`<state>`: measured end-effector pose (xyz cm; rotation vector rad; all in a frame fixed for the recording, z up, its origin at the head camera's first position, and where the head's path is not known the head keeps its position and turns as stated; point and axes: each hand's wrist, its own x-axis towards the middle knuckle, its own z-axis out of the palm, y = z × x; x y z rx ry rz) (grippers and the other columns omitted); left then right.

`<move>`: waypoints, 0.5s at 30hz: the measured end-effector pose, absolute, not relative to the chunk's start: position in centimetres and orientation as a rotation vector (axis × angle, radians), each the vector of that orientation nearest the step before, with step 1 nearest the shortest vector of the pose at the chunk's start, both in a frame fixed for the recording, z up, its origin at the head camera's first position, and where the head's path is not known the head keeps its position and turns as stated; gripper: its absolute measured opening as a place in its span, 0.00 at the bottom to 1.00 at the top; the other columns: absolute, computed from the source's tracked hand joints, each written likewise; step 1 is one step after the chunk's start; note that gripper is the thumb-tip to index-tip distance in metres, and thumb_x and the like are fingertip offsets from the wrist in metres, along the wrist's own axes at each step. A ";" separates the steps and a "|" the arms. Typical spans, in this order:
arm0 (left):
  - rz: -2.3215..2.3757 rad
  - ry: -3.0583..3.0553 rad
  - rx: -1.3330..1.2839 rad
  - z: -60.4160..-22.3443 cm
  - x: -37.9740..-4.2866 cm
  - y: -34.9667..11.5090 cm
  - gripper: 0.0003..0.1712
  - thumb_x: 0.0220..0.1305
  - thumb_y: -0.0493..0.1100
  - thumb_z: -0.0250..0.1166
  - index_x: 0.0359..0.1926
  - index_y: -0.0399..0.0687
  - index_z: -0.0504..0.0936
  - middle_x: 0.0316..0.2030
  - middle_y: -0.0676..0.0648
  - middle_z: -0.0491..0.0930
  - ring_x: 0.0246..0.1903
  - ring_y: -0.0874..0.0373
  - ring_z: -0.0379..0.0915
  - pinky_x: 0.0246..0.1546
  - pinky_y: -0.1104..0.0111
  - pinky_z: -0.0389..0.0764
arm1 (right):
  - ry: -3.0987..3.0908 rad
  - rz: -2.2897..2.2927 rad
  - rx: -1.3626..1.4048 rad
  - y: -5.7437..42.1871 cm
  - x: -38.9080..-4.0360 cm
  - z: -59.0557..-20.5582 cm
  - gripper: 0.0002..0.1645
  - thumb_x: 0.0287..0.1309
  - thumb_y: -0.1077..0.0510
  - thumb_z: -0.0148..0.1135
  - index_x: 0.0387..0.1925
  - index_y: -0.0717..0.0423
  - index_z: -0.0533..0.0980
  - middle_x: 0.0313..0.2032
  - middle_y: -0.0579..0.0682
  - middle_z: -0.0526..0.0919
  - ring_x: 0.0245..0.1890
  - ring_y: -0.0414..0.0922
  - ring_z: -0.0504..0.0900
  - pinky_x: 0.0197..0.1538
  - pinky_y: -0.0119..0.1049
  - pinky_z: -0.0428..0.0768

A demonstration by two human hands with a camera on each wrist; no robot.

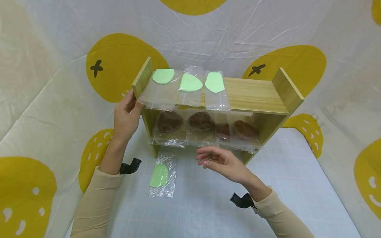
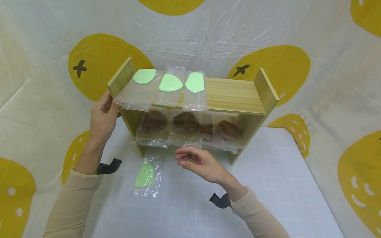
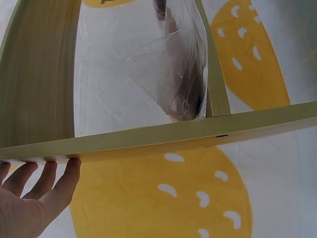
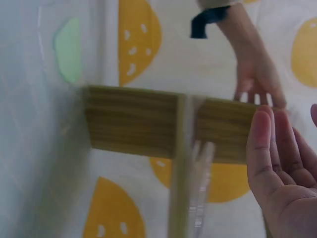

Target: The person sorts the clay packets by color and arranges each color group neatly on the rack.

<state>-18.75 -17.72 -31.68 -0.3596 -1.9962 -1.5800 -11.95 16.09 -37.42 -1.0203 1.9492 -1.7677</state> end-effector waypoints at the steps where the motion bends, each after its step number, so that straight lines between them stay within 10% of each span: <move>1: -1.580 -1.997 -0.359 -31.7 -18.7 -17.7 0.26 0.73 0.42 0.61 0.70 0.55 0.73 0.63 0.48 0.77 0.61 0.52 0.73 0.61 0.59 0.73 | 1.956 -1.759 -1.014 16.0 -11.9 -37.9 0.23 0.69 0.68 0.58 0.63 0.62 0.72 0.53 0.58 0.81 0.52 0.59 0.81 0.55 0.45 0.80; 15: -1.581 -1.994 -0.367 -31.6 -18.7 -17.7 0.27 0.73 0.41 0.61 0.70 0.55 0.72 0.63 0.49 0.76 0.61 0.52 0.73 0.62 0.58 0.73 | 2.032 -1.622 -0.776 14.3 -13.6 -46.3 0.21 0.70 0.63 0.59 0.62 0.59 0.74 0.52 0.60 0.82 0.50 0.57 0.83 0.50 0.45 0.83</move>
